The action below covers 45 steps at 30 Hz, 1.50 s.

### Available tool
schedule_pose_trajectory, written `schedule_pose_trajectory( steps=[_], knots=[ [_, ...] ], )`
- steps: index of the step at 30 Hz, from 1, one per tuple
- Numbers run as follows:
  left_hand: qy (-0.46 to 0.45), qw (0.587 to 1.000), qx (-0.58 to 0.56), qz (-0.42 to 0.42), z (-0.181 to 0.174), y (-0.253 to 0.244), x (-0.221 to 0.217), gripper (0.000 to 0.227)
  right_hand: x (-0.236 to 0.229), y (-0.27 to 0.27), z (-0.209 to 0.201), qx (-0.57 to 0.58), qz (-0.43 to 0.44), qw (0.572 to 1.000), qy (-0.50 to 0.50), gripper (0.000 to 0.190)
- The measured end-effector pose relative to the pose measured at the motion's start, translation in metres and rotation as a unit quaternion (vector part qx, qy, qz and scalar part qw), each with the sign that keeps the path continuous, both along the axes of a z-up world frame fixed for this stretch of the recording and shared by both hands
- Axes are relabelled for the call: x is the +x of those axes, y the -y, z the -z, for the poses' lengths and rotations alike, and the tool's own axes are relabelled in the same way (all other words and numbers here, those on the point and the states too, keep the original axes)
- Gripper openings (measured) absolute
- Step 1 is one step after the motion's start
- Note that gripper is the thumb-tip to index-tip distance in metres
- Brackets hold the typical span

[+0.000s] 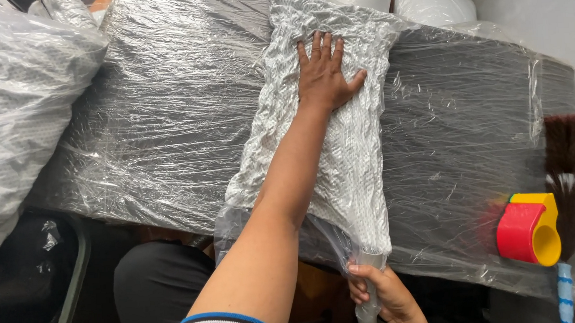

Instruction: Vacuum sealing a pillow inside a plastic bag using a vacuum cleaner and tape.

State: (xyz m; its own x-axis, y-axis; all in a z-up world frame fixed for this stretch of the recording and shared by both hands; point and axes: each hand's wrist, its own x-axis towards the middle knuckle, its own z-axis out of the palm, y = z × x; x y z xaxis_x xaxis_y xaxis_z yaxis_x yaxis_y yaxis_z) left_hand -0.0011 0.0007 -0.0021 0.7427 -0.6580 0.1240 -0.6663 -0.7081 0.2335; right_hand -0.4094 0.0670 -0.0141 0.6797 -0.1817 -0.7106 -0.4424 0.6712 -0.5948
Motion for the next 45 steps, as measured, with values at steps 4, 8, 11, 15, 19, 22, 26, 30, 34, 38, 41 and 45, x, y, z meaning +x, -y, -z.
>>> schedule_pose_trajectory(
  steps=[4, 8, 11, 15, 19, 22, 26, 30, 34, 38, 41, 45],
  knots=[
    [0.003, 1.0, -0.016, -0.002, 0.004, 0.002, 0.001, 0.094, -0.002, 0.001, 0.004, -0.002, -0.006, 1.0, 0.002, 0.017],
    [-0.006, 1.0, -0.012, -0.003, 0.002, 0.002, 0.001, 0.093, -0.002, 0.001, 0.002, 0.0, -0.003, 1.0, 0.004, 0.017],
    [-0.003, 1.0, -0.004, -0.003, 0.002, 0.002, 0.002, 0.095, -0.002, 0.001, 0.003, 0.0, -0.006, 1.0, 0.007, 0.018],
    [-0.006, 1.0, -0.006, -0.001, 0.001, 0.001, 0.001, 0.094, -0.001, 0.0, 0.002, -0.002, -0.005, 1.0, 0.015, 0.017],
    [-0.013, 1.0, 0.004, 0.002, -0.002, 0.0, 0.0, 0.095, -0.001, 0.0, 0.0, 0.001, -0.005, 1.0, 0.017, 0.016],
    [-0.01, 1.0, 0.011, 0.002, 0.0, 0.002, 0.001, 0.094, 0.0, -0.001, 0.0, -0.001, 0.001, 1.0, 0.012, 0.018],
    [-0.001, 1.0, -0.015, 0.003, 0.002, 0.003, 0.003, 0.094, 0.001, 0.0, 0.002, -0.006, 0.002, 1.0, 0.013, 0.017],
    [-0.006, 1.0, -0.019, 0.005, 0.001, 0.001, 0.001, 0.093, 0.002, -0.001, 0.0, 0.021, 0.008, 1.0, 0.02, 0.021],
    [-0.006, 1.0, -0.024, 0.007, 0.0, -0.001, 0.0, 0.093, 0.003, -0.001, -0.001, 0.022, 0.003, 1.0, 0.013, 0.019],
    [-0.015, 1.0, -0.021, 0.008, -0.002, -0.002, -0.002, 0.094, 0.002, -0.002, -0.002, 0.025, 0.006, 0.999, 0.027, 0.017],
    [-0.017, 1.0, 0.0, 0.009, -0.004, -0.003, -0.001, 0.094, 0.001, -0.002, -0.001, 0.024, 0.008, 1.0, 0.017, 0.018],
    [-0.026, 0.999, 0.016, 0.01, -0.008, -0.004, -0.002, 0.094, 0.001, -0.002, -0.001, 0.031, 0.009, 0.999, 0.02, 0.019]
  ],
)
